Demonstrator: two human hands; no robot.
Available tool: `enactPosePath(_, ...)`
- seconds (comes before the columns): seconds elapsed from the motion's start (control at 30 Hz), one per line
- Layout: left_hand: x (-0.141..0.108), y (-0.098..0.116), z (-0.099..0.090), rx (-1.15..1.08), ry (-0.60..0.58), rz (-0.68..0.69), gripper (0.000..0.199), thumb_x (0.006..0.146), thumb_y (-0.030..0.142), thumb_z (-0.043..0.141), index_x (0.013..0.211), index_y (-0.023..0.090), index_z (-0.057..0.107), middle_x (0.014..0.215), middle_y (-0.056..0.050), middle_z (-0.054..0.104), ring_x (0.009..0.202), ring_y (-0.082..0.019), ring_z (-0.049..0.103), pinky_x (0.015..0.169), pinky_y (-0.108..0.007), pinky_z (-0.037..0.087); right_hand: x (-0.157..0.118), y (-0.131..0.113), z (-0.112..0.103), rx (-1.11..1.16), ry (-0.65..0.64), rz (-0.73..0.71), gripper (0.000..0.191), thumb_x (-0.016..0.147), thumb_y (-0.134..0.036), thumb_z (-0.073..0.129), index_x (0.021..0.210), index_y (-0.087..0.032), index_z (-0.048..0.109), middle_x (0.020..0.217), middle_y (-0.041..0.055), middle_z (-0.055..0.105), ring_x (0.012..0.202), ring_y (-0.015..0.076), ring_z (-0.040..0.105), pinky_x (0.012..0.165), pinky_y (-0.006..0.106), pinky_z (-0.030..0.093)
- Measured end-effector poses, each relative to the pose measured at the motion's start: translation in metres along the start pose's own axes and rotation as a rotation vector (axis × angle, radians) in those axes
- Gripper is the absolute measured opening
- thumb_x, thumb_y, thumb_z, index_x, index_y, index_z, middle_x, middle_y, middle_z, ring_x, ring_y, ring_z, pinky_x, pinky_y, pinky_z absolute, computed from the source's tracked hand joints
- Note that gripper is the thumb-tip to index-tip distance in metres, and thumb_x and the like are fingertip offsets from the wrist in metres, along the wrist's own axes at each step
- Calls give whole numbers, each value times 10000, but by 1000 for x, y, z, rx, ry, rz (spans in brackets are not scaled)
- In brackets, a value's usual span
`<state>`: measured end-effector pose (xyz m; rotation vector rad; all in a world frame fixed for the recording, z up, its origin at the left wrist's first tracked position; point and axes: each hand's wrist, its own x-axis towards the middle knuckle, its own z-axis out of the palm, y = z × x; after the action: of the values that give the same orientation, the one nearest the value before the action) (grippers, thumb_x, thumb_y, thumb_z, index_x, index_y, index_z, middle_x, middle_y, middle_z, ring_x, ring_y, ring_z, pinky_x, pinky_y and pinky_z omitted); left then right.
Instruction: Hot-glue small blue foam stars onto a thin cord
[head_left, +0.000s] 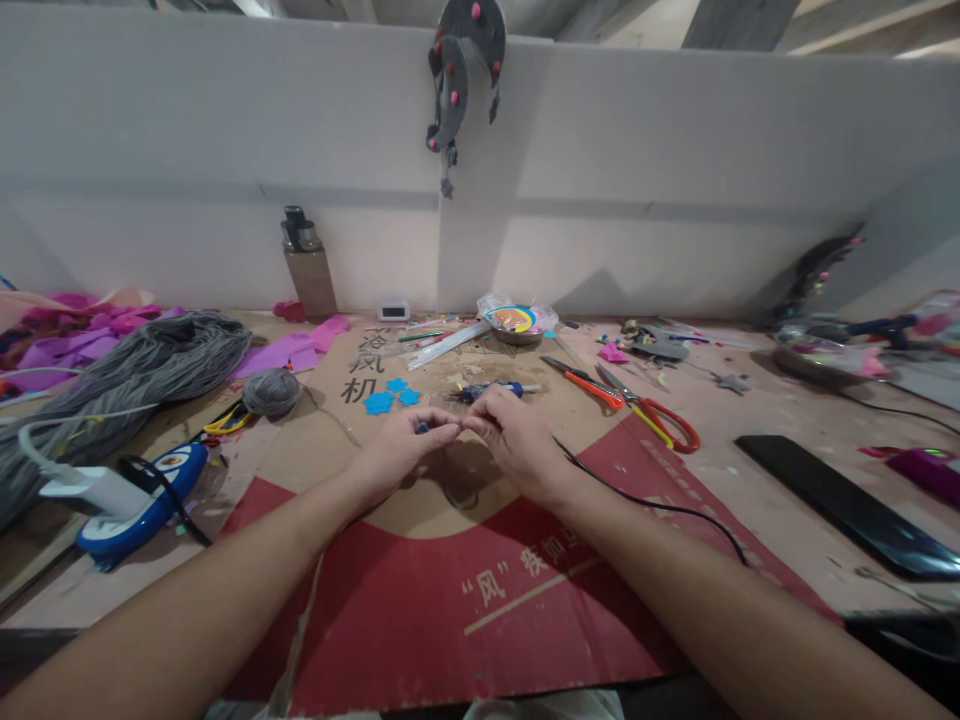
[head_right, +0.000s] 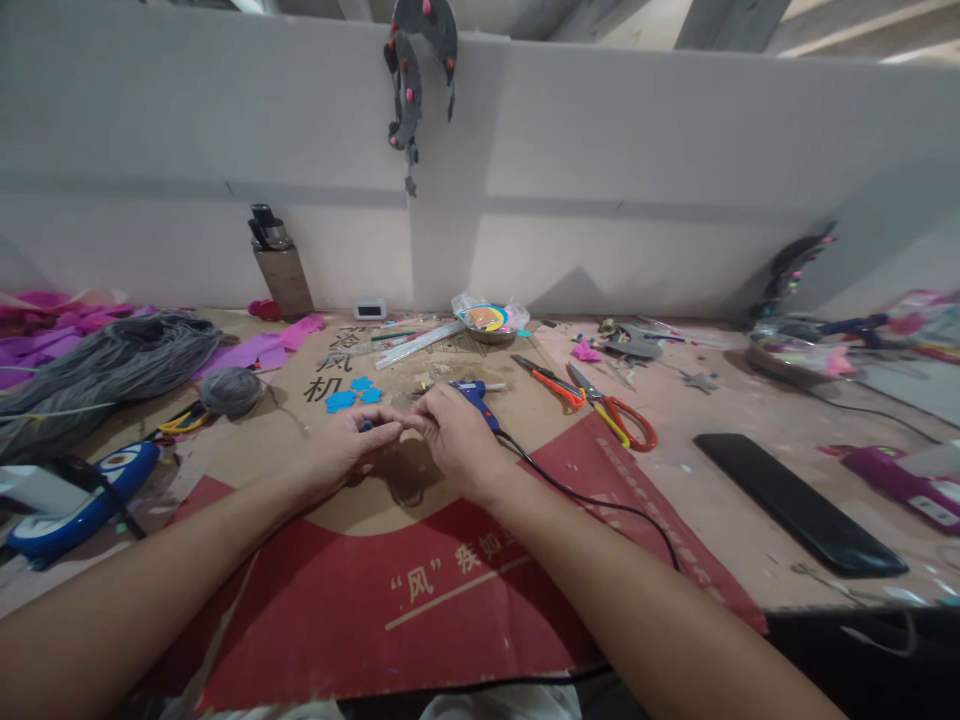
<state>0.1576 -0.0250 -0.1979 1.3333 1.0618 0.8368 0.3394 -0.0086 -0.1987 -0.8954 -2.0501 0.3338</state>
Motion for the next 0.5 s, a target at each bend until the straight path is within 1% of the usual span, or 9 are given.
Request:
enactPosePath(0.07, -2, 1, 2, -28, -20, 1, 300, 761, 488, 639, 823, 205, 562, 562, 65, 461, 336, -32, 271, 321, -180, 162, -1, -2, 1, -57, -6, -8, 178, 920, -233, 478, 746, -195, 494, 761, 29, 528, 712, 153, 486, 631, 277, 382)
enactPosePath(0.23, -4, 2, 6, -71, -55, -20, 319, 745, 491, 654, 771, 192, 545, 519, 76, 432, 319, -32, 258, 310, -177, 162, -3, -5, 0, -195, -21, -70, 243, 949, -237, 365, 720, -208, 440, 726, 28, 501, 670, 157, 447, 620, 285, 351)
enactPosePath(0.37, -4, 1, 5, -25, -92, 8, 340, 753, 506, 638, 748, 172, 578, 552, 39, 524, 327, -28, 290, 326, -182, 185, -3, -2, 0, -233, -35, -80, 323, 954, -280, 379, 644, -211, 437, 632, 3, 477, 593, 138, 413, 575, 278, 304)
enactPosePath(0.43, -4, 0, 4, -8, -106, 15, 335, 759, 497, 635, 742, 164, 596, 579, 17, 567, 338, -28, 313, 338, -183, 204, -3, -1, 0, -204, -50, -72, 370, 956, -325, 397, 609, -207, 448, 592, -8, 465, 570, 127, 406, 562, 273, 287)
enactPosePath(0.5, -3, 0, 4, -9, -111, 4, 330, 761, 488, 637, 735, 161, 601, 587, 10, 577, 342, -28, 324, 344, -183, 215, -4, 1, -1, -166, -62, -62, 403, 950, -367, 419, 582, -204, 443, 573, -13, 454, 565, 122, 406, 559, 270, 280)
